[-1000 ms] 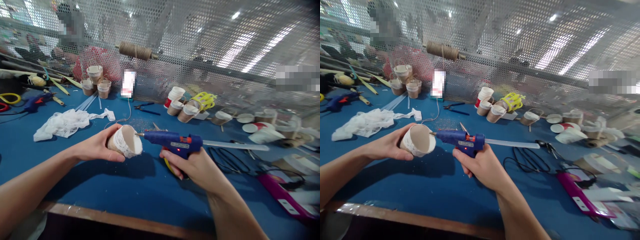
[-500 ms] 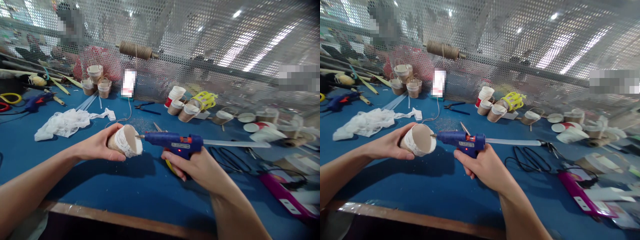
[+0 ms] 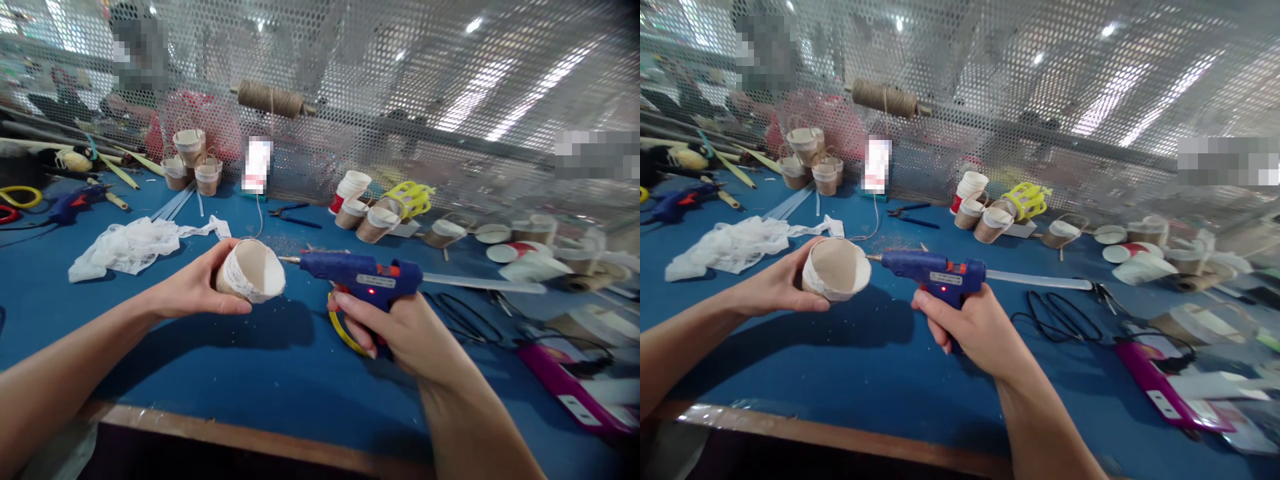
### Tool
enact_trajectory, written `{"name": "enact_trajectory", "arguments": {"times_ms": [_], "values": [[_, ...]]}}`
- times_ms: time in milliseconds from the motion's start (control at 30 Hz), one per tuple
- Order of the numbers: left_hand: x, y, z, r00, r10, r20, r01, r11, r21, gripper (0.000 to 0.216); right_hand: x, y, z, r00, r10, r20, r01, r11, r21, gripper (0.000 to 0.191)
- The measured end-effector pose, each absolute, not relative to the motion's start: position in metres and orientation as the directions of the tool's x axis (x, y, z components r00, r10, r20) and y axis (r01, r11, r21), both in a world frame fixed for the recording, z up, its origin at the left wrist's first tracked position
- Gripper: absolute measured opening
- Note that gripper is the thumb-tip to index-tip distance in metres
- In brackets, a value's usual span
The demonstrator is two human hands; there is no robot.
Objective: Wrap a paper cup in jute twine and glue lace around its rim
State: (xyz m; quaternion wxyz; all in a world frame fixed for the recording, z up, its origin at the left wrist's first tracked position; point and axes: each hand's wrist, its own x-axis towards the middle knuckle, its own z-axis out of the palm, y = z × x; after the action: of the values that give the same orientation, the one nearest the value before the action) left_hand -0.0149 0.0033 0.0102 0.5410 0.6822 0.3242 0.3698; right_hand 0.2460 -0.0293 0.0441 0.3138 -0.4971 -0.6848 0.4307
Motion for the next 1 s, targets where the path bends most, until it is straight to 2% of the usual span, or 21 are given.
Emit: {"name": "enact_trajectory", "arguments": {"times_ms": [100,233,433,800,1000], "values": [[-0.013,0.003,0.009,0.460,0.870,0.180,0.025,-0.215,0.976,0.062,0.241,-0.031,0.042,-0.266,0.964,0.019,0.289,0.099,-0.952,0.023],[-0.007,0.001,0.008,0.418,0.893,0.167,-0.056,-0.158,0.986,0.066,0.227,-0.035,0.035,-0.202,0.979,-0.021,0.010,-0.019,-1.000,0.022],[0.000,-0.003,0.003,0.434,0.884,0.170,-0.122,-0.129,0.984,0.071,0.212,-0.033,0.023,-0.355,0.923,-0.151,-0.297,-0.264,-0.918,0.022],[0.004,-0.004,-0.003,0.380,0.905,0.192,-0.136,-0.151,0.979,0.076,0.206,-0.033,0.018,-0.472,0.853,-0.223,-0.392,-0.430,-0.814,0.019],[0.004,-0.002,-0.006,0.367,0.904,0.218,-0.146,-0.175,0.974,0.073,0.203,-0.036,0.019,-0.447,0.870,-0.209,-0.346,-0.384,-0.856,0.021]]}}
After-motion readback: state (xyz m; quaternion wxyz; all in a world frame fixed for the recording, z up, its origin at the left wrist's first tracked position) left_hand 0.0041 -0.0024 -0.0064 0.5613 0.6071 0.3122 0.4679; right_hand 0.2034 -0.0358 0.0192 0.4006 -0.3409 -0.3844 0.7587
